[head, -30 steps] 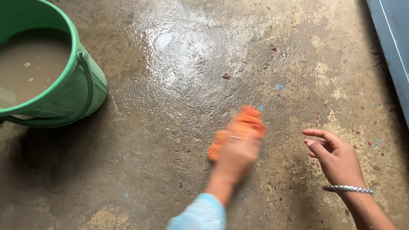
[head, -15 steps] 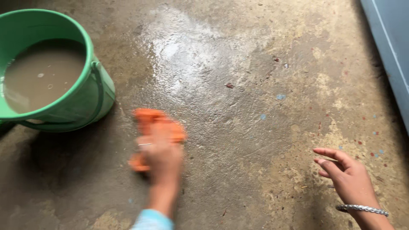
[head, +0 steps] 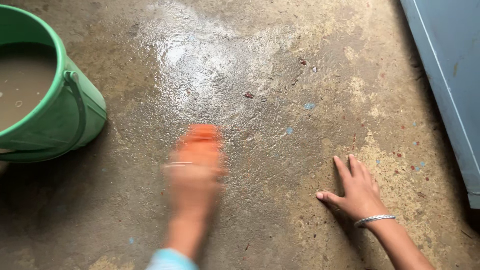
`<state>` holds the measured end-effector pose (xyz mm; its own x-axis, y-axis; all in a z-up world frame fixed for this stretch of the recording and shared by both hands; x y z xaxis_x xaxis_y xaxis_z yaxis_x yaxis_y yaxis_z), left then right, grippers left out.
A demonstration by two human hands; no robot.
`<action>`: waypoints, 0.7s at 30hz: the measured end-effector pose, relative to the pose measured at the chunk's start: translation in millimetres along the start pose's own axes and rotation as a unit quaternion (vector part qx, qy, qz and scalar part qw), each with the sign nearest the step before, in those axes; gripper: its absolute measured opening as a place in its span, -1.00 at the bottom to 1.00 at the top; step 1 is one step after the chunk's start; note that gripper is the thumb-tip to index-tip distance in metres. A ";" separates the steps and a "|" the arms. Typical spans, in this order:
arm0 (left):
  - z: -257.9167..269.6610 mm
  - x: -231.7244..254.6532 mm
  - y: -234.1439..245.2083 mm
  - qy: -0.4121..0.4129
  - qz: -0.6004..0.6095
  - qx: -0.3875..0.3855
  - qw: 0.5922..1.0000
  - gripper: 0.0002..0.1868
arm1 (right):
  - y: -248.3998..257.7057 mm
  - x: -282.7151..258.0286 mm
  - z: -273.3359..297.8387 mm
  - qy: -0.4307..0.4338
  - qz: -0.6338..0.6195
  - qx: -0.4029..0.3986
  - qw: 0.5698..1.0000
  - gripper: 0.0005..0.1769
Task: The person wipes a concrete floor by hand with an orange cloth and repeatedly rinses the cloth in a green bucket of water.
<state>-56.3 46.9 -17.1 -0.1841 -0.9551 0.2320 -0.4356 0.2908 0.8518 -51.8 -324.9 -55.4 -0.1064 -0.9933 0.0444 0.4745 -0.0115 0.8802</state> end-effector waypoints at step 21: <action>13.6 180.9 -63.4 -0.075 0.189 -0.021 0.979 -0.62 | -24.0 29.6 -8.2 0.017 -0.010 0.073 0.997 0.37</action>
<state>-74.0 -143.7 -35.5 -0.4539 -0.7604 0.4646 -0.2749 0.6154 0.7387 -59.1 -355.0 -79.1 -0.0833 -0.9965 0.0111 0.3403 -0.0179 0.9401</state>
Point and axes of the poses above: each hand's wrist, its own z-axis away from the middle knuckle, its own y-axis out of the back of the hand, x = y × z, the point moved 6 cm from there along -z, towards the middle knuckle, and after that the axes turned 2 degrees about -x, right-handed, at the moved point
